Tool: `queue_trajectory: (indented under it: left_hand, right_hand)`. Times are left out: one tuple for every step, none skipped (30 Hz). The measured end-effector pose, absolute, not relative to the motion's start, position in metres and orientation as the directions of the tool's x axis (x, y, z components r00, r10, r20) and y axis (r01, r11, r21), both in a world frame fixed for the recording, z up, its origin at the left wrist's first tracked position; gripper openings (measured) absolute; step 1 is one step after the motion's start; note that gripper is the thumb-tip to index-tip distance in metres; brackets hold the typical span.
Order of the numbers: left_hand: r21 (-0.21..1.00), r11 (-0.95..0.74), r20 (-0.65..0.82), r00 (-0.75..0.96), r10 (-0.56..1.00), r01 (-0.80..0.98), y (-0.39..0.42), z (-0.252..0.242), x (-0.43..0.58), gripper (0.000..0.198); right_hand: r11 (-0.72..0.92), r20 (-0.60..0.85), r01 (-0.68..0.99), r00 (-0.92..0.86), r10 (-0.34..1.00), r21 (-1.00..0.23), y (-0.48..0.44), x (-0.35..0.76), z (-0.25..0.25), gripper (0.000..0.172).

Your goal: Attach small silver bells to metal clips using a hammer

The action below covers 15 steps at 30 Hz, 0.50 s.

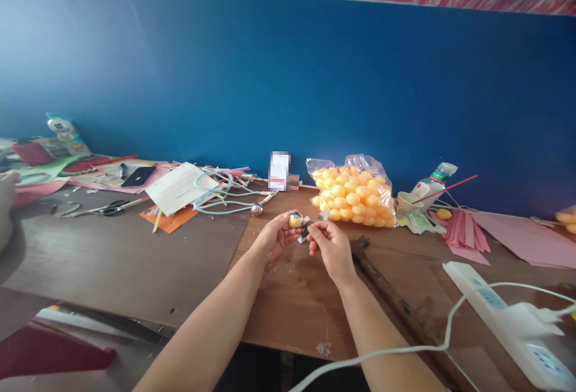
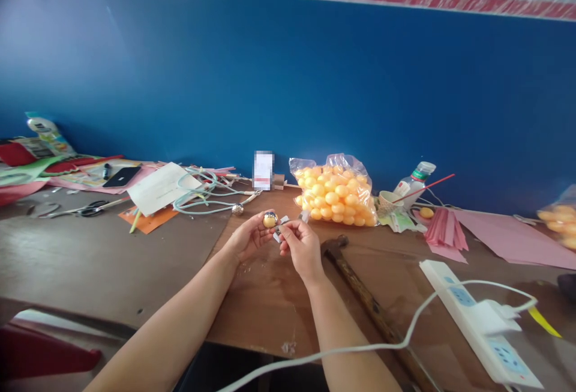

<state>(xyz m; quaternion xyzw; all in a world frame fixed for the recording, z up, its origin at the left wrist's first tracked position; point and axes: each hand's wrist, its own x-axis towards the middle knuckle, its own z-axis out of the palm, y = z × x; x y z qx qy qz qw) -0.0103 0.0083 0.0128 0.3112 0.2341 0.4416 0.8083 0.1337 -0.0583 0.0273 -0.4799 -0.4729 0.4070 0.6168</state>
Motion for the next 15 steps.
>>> queue_trajectory:
  left_hand:
    - [0.715,0.419,-0.094,0.516,0.851,-0.560,0.0075,0.0130,-0.0104,0.032]
    - [0.720,0.422,-0.086,0.532,0.842,-0.552,0.0066,0.0134,-0.0104,0.031]
    - [0.725,0.423,-0.079,0.545,0.835,-0.543,0.0056,0.0140,-0.0104,0.031]
    - [0.731,0.423,-0.074,0.554,0.829,-0.535,0.0046,0.0146,-0.0103,0.031]
    - [0.736,0.424,-0.074,0.560,0.825,-0.527,0.0036,0.0154,-0.0102,0.031]
    - [0.740,0.425,-0.075,0.564,0.822,-0.521,0.0028,0.0162,-0.0100,0.031]
    - [0.743,0.426,-0.076,0.567,0.820,-0.516,0.0021,0.0169,-0.0098,0.030]
    - [0.745,0.426,-0.076,0.569,0.819,-0.514,0.0017,0.0174,-0.0097,0.030]
    - [0.745,0.426,-0.074,0.571,0.817,-0.513,0.0015,0.0177,-0.0096,0.029]
    - [0.746,0.423,-0.069,0.572,0.817,-0.515,0.0014,0.0178,-0.0096,0.029]
    - [0.747,0.418,-0.062,0.572,0.818,-0.517,0.0015,0.0175,-0.0096,0.029]
    - [0.748,0.412,-0.052,0.574,0.818,-0.520,0.0018,0.0169,-0.0097,0.028]
    - [0.750,0.408,-0.043,0.576,0.816,-0.521,0.0021,0.0160,-0.0098,0.029]
    - [0.751,0.405,-0.037,0.580,0.814,-0.521,0.0025,0.0150,-0.0100,0.029]
    - [0.752,0.405,-0.032,0.584,0.811,-0.521,0.0029,0.0139,-0.0101,0.030]
  right_hand:
    - [0.212,0.190,-0.082,0.221,0.957,-0.974,-0.0581,0.1343,0.0274,0.027]
    - [0.213,0.183,-0.122,0.218,0.959,-0.969,-0.0576,0.1350,0.0272,0.026]
    - [0.209,0.171,-0.167,0.213,0.962,-0.964,-0.0570,0.1357,0.0268,0.025]
    - [0.201,0.157,-0.212,0.205,0.966,-0.956,-0.0564,0.1363,0.0265,0.025]
    - [0.189,0.142,-0.254,0.193,0.971,-0.949,-0.0558,0.1368,0.0264,0.025]
    - [0.175,0.127,-0.290,0.178,0.976,-0.941,-0.0554,0.1373,0.0263,0.025]
    - [0.163,0.113,-0.320,0.168,0.979,-0.933,-0.0551,0.1378,0.0265,0.025]
    - [0.152,0.103,-0.342,0.158,0.982,-0.927,-0.0550,0.1382,0.0267,0.025]
    - [0.142,0.094,-0.353,0.151,0.984,-0.925,-0.0550,0.1385,0.0269,0.025]
    - [0.136,0.089,-0.357,0.145,0.985,-0.924,-0.0551,0.1388,0.0270,0.024]
    - [0.135,0.089,-0.355,0.142,0.986,-0.925,-0.0552,0.1391,0.0270,0.024]
    - [0.139,0.095,-0.350,0.142,0.985,-0.926,-0.0553,0.1392,0.0268,0.024]
    - [0.148,0.105,-0.346,0.142,0.984,-0.926,-0.0554,0.1393,0.0265,0.023]
    - [0.158,0.115,-0.345,0.142,0.983,-0.925,-0.0555,0.1393,0.0261,0.023]
    - [0.166,0.123,-0.348,0.140,0.982,-0.923,-0.0555,0.1393,0.0257,0.022]
